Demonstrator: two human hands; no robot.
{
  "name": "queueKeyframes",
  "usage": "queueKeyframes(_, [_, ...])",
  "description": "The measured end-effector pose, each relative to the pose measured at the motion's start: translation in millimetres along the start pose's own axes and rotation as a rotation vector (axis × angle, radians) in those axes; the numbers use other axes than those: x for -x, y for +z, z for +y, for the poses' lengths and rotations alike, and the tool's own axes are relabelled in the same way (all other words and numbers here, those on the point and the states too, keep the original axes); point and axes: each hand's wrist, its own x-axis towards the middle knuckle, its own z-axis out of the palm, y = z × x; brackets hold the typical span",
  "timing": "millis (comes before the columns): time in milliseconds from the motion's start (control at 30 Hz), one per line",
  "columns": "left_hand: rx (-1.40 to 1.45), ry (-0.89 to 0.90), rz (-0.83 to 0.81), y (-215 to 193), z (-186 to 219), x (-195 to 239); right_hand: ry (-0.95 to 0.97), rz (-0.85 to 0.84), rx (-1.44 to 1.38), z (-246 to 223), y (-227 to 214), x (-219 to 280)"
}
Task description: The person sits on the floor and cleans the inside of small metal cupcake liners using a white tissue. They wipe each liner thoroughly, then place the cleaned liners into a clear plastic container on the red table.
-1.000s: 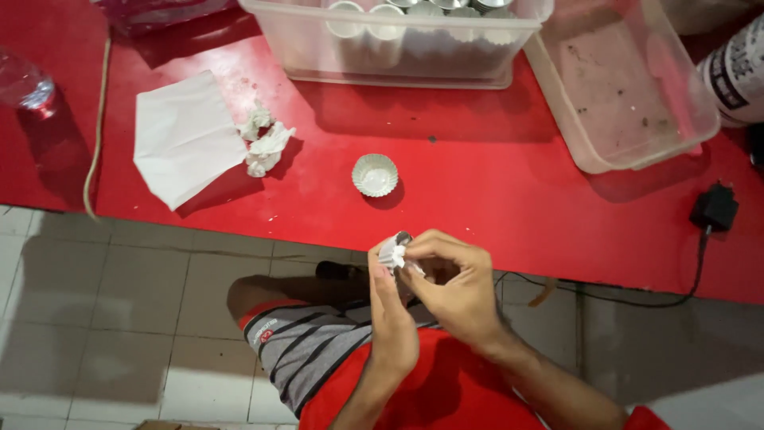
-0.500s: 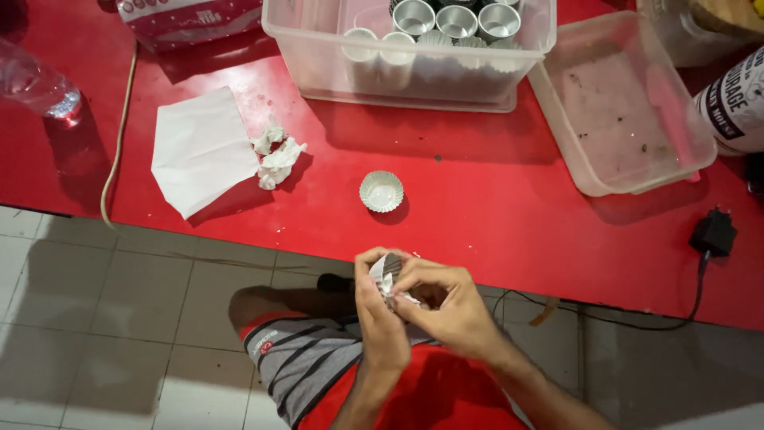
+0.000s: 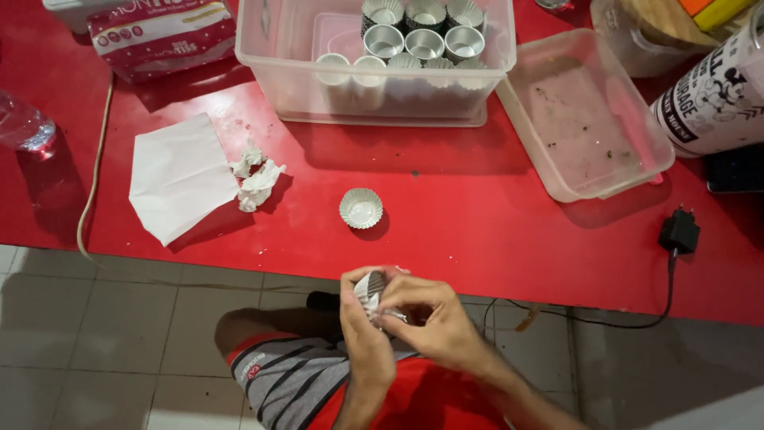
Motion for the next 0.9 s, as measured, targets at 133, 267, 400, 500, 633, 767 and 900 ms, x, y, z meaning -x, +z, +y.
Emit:
queueKeyframes(133, [0.255, -0.232, -0.046, -1, -1, 2, -0.115, -0.158, 0.407, -19, -10, -3])
queueKeyframes(267, [0.158, -0.328, 0.035, -1, 0, 6, -0.218, 0.099, 0.619, -16, 4, -1])
queueKeyframes(400, [0.209, -0.156, -0.048, 3, 13, -2, 0.225, 0.166, 0.049, -2, 18, 1])
queueKeyframes(500, [0.32, -0.175, -0.061, -6, 13, -5, -0.029, -0.098, 0.294, -9, 0, 2])
queueKeyframes(633, [0.504, -0.237, -0.079, -12, 14, -11, -0.129, -0.026, 0.737, -42, -16, -4])
queueKeyframes(767, [0.429, -0.353, -0.084, -15, 10, -9, 0.187, 0.2, 0.286, -11, -26, 7])
queueKeyframes(900, [0.51, -0.435, -0.089, -14, -7, -6, 0.463, 0.155, -0.361, 7, -12, 16])
